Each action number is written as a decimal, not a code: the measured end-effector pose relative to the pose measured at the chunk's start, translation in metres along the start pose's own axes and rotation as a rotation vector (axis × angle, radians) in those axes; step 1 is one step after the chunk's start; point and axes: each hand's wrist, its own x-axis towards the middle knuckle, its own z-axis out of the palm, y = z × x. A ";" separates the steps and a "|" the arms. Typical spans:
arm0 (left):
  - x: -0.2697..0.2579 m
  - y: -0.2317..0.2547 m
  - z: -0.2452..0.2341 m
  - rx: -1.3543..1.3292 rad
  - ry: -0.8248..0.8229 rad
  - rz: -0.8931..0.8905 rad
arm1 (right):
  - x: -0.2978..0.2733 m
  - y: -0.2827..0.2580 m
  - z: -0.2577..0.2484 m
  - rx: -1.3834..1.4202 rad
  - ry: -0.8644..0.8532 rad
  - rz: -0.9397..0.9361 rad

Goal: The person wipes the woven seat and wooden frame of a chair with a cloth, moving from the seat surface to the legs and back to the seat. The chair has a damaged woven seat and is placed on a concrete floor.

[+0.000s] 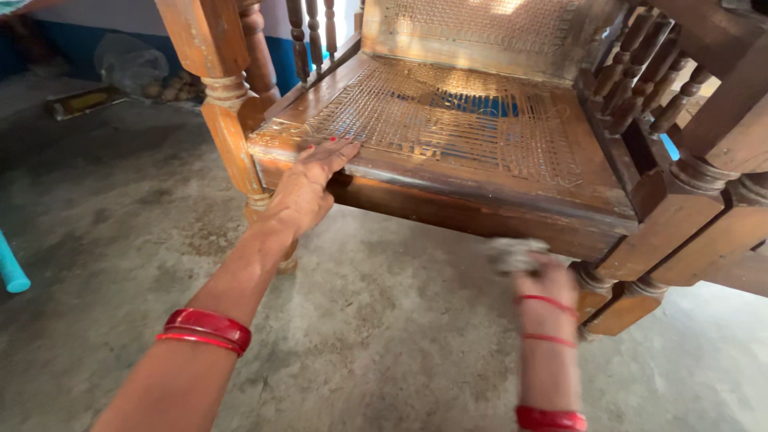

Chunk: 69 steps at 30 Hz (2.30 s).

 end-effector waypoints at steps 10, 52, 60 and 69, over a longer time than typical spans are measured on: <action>0.002 0.000 0.005 -0.014 0.017 -0.017 | -0.072 0.273 0.067 -0.417 -0.352 0.332; 0.036 0.030 0.002 0.008 0.265 -0.251 | -0.150 -0.046 0.122 -2.933 -1.725 -1.636; 0.039 0.027 0.001 -0.027 0.264 -0.278 | -0.092 0.197 0.175 -2.318 -2.131 -1.401; 0.028 0.006 0.031 -0.025 0.536 -0.061 | -0.161 0.028 0.174 -3.025 -1.923 -1.778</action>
